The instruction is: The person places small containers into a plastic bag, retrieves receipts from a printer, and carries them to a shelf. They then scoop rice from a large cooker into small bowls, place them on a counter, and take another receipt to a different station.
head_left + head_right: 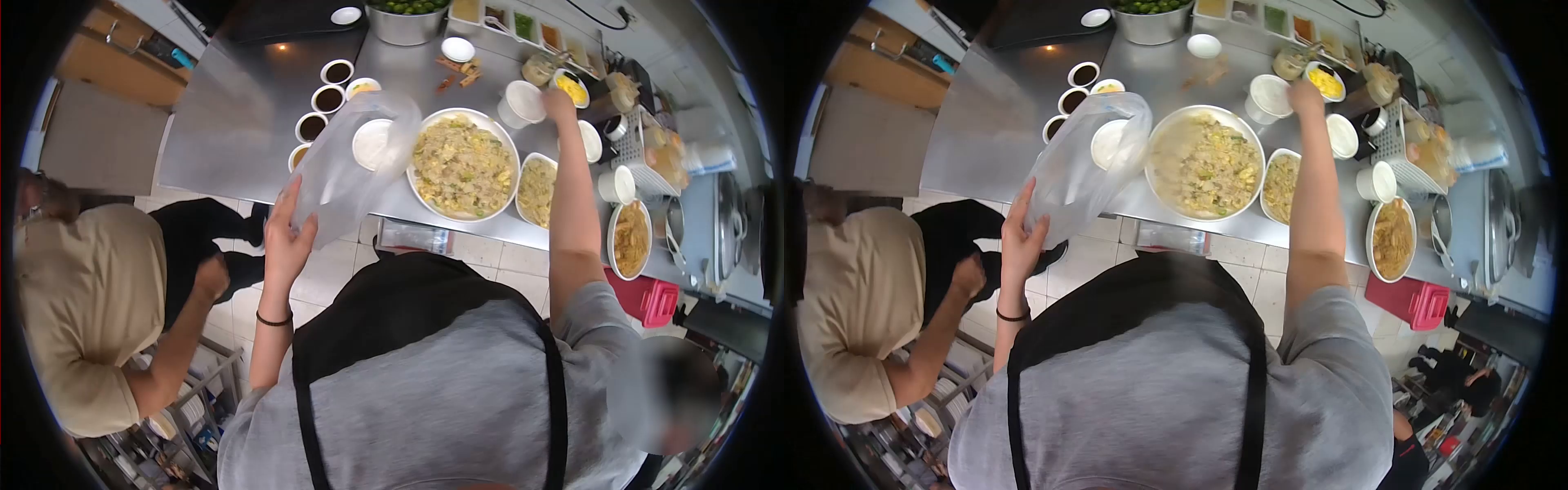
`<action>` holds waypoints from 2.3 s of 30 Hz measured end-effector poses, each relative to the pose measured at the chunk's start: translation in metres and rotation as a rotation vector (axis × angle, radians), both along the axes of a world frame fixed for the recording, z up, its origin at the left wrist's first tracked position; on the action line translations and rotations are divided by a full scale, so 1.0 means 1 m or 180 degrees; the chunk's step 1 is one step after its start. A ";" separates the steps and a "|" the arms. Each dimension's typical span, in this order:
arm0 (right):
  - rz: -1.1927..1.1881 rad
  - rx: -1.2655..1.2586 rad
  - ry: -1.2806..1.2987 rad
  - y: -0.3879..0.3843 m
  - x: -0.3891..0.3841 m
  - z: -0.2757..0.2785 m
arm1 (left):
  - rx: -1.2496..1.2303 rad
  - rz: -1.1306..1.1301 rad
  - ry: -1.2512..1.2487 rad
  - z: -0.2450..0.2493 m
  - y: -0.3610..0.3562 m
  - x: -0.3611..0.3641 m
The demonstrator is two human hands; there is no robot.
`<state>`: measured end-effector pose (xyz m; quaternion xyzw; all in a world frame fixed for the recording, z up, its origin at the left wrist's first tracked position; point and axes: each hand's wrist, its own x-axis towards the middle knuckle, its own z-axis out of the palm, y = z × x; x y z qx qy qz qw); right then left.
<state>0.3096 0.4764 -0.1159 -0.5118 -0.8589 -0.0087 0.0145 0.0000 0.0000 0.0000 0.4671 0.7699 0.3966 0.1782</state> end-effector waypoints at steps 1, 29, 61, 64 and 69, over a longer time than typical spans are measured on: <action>-0.1150 -0.1327 0.0949 -0.019 0.002 0.011 | -0.0037 0.0071 -0.0056 0.005 0.002 0.002; 0.2876 -0.0490 0.0496 -0.274 -0.271 0.047 | 0.0309 0.0151 -0.0985 0.001 0.022 -0.009; 0.1133 -0.3500 0.2484 -0.206 -0.212 0.105 | 0.0191 0.0494 -0.1051 0.015 0.045 0.001; 0.1308 -0.2289 0.1384 -0.176 -0.226 0.083 | 0.0459 0.0515 -0.1076 0.011 0.041 -0.003; 0.1688 -0.1369 0.0734 -0.154 -0.227 0.071 | 0.0144 0.0491 -0.1025 0.018 0.038 -0.001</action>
